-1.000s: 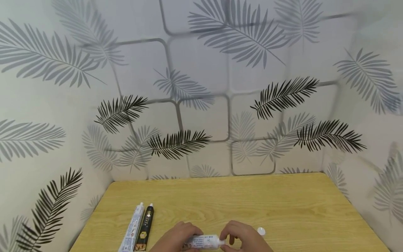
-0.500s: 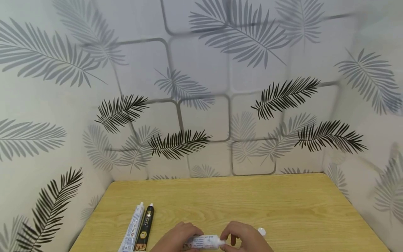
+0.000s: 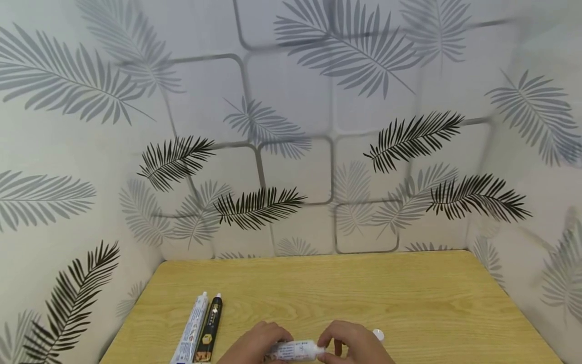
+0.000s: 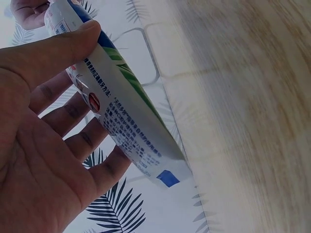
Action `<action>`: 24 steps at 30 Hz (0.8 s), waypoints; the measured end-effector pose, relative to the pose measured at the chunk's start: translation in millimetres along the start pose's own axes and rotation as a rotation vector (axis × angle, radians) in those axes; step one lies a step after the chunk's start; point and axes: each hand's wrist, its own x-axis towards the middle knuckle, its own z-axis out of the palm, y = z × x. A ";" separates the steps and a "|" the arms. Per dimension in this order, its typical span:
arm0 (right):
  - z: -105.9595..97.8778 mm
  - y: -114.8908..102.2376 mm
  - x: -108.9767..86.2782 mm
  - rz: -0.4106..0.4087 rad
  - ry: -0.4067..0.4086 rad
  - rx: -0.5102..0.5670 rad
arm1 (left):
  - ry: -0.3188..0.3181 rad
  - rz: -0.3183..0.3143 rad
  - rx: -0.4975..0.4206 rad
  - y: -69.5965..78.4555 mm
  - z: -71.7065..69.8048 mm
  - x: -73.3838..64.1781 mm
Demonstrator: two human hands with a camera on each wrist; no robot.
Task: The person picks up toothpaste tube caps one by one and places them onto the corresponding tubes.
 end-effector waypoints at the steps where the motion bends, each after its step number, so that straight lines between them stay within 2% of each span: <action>1: -0.3 -0.3 0.0 0.008 -0.001 -0.002 | 0.007 0.005 -0.002 -7.2 5.8 0.8; 2: -0.4 -0.5 -0.1 0.016 -0.002 0.000 | 0.003 -0.004 -0.008 -11.4 9.5 1.8; 4: -0.6 -0.7 -0.4 0.028 0.001 0.001 | 0.013 0.021 0.008 -15.2 12.3 2.8; 5: -0.8 -0.5 -0.6 0.033 0.001 0.003 | 0.003 0.009 0.000 -13.8 11.4 3.7; 8: -0.9 0.2 -0.8 0.036 0.009 -0.004 | -0.033 -0.029 -0.007 7.3 -4.6 4.3; 10: -1.3 0.1 -0.7 0.043 0.013 -0.014 | -0.033 -0.011 0.006 11.5 -7.8 4.2; 11: -1.5 -0.2 -0.8 0.050 0.013 -0.017 | -0.044 -0.029 -0.005 17.2 -11.9 4.2; 14: -2.1 -1.4 -0.7 0.088 0.000 -0.020 | -0.045 -0.010 -0.009 10.7 -7.3 5.0; 15: -2.3 -1.9 -0.8 0.103 -0.005 -0.021 | -0.038 0.009 -0.007 4.0 -2.2 5.4; 19: -2.9 -2.2 -1.0 0.145 -0.023 -0.029 | -0.035 0.013 -0.023 -11.9 10.1 7.0; 21: -3.0 -1.9 -1.4 0.146 -0.024 -0.034 | -0.037 0.002 -0.023 -11.7 10.9 7.0; 22: -3.0 -1.5 -1.6 0.143 -0.025 -0.036 | -0.045 -0.012 -0.019 -6.3 7.4 7.1; 24: -3.1 -1.0 -2.3 0.138 -0.022 -0.032 | -0.037 -0.005 -0.012 -3.4 5.7 7.3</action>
